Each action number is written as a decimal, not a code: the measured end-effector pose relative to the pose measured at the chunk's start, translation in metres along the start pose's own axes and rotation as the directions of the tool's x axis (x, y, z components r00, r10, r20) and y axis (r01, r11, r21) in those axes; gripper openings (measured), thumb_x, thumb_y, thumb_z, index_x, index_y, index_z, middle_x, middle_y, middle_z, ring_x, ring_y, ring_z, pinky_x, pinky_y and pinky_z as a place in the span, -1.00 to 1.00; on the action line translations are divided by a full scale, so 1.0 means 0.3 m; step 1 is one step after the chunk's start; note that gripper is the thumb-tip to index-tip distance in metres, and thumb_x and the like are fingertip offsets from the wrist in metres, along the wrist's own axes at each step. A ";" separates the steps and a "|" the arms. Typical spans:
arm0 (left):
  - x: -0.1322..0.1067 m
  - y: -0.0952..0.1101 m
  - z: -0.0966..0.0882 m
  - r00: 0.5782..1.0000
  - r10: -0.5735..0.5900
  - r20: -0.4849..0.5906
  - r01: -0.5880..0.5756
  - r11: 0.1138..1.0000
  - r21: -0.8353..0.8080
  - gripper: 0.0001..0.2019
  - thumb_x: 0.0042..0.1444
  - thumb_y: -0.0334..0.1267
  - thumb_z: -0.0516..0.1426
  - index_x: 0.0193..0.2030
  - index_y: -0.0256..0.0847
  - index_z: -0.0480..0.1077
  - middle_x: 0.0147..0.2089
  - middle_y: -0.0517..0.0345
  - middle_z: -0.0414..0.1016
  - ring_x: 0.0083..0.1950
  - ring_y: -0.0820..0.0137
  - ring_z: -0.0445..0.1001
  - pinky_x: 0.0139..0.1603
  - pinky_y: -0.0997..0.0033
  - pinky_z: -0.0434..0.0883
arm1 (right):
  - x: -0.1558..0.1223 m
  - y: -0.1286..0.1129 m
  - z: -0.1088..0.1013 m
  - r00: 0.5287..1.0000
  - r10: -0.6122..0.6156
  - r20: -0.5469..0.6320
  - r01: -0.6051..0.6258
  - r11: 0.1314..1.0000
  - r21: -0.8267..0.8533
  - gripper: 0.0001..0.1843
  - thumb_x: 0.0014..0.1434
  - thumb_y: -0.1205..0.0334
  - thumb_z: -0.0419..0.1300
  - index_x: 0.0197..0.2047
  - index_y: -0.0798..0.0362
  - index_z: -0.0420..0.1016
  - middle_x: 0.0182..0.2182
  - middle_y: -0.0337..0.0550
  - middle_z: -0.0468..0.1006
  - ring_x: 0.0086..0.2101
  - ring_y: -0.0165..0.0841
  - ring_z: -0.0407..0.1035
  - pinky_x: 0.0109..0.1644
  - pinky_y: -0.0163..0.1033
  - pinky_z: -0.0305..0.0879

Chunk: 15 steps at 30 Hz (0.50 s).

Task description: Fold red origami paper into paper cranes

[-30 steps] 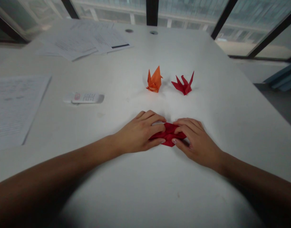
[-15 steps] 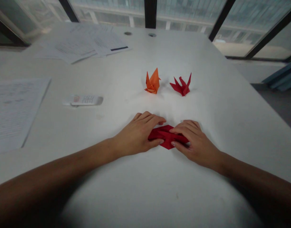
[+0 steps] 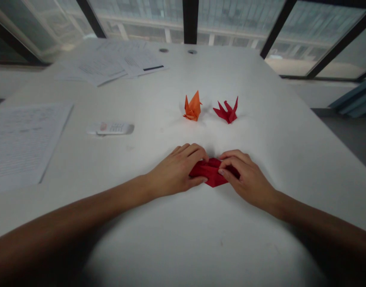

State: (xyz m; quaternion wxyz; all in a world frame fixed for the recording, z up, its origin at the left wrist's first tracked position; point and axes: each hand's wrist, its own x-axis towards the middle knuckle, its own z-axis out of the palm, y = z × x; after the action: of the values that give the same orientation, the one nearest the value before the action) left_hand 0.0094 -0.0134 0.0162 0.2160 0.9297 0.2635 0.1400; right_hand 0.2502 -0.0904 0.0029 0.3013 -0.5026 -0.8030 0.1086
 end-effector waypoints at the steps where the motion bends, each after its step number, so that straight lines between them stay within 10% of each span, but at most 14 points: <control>1: -0.001 0.001 0.001 1.000 0.010 -0.013 -0.010 1.000 -0.002 -0.61 0.17 -0.19 0.34 0.06 -0.13 0.32 0.13 0.06 0.44 0.14 0.17 0.42 0.17 0.11 0.37 | 0.000 -0.003 -0.003 0.999 -0.031 -0.018 0.031 0.999 -0.025 -0.95 0.38 0.33 0.21 -0.16 0.00 0.47 -0.03 -0.06 0.57 -0.01 -0.20 0.48 0.13 0.03 0.38; 9: -0.013 -0.011 0.023 0.976 0.104 -0.193 -0.089 0.992 0.085 -0.34 0.22 -0.29 0.26 0.38 -0.13 0.08 0.10 0.02 0.52 -0.02 0.25 0.56 0.02 0.22 0.45 | -0.017 0.008 -0.006 0.916 -0.349 -0.198 0.321 0.933 -0.163 -0.75 0.26 0.47 0.31 -0.04 -0.01 0.52 -0.07 -0.06 0.63 -0.10 -0.19 0.51 0.03 0.00 0.53; 15: -0.018 -0.028 0.004 0.860 0.457 -0.227 -0.323 0.832 0.452 -0.74 0.35 -0.38 0.13 0.14 -0.20 0.31 -0.17 0.13 0.61 -0.17 0.31 0.53 -0.03 0.21 0.37 | -0.028 0.024 -0.009 0.807 -0.552 -0.209 0.490 0.824 -0.286 -0.75 0.20 0.48 0.37 -0.10 -0.01 0.57 -0.07 -0.09 0.67 -0.13 -0.23 0.53 0.07 0.04 0.54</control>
State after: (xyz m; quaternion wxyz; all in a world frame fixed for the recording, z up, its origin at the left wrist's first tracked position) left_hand 0.0018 -0.0103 0.0102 -0.0580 0.9517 0.1202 0.2766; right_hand 0.2597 -0.0948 -0.0017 0.3740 -0.3016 -0.8657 -0.1404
